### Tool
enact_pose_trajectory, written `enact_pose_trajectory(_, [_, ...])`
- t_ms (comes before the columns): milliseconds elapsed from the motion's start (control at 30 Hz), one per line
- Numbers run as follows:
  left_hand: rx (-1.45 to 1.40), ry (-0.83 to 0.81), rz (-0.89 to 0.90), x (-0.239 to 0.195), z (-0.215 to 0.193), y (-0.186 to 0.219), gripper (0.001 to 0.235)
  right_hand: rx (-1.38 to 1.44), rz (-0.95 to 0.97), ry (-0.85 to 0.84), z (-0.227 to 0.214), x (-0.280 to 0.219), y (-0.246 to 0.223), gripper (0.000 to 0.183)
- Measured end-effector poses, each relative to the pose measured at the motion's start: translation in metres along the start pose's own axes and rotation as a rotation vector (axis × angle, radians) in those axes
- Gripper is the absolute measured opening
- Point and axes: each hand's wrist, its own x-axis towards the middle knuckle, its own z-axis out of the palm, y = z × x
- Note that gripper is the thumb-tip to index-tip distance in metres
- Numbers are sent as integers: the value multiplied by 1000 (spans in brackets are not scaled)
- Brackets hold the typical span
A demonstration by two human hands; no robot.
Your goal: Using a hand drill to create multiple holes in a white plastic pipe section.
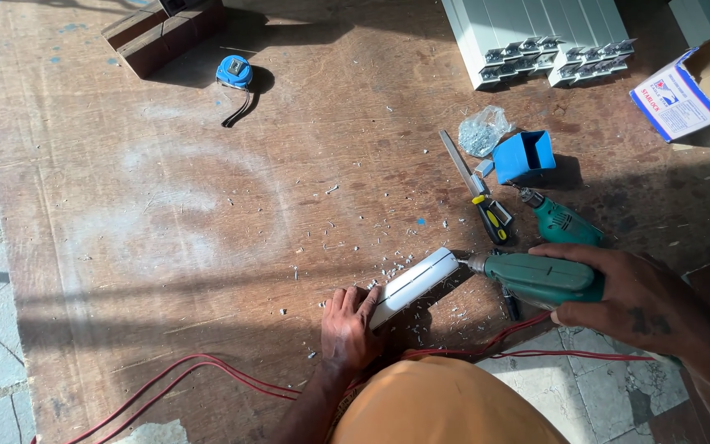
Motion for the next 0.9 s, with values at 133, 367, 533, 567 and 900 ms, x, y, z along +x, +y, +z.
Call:
enact_pose_trajectory(133, [50, 128, 81, -1, 2, -3, 73, -4, 1, -14, -1, 1, -1, 82])
enact_pose_trajectory(367, [-6, 76, 32, -1, -3, 4, 71, -77, -37, -63, -12, 17, -4, 94])
enact_pose_trajectory(533, [310, -175, -65, 4, 39, -15, 73, 17, -177, -46, -18, 22, -11, 90])
enact_pose_trajectory(567, [525, -345, -125, 5, 56, -23, 65, 43, -197, -33, -17, 23, -13, 90])
enact_pose_trajectory(900, [191, -709, -229, 86, -13, 65, 65, -20, -140, -72, -8, 19, -8, 92])
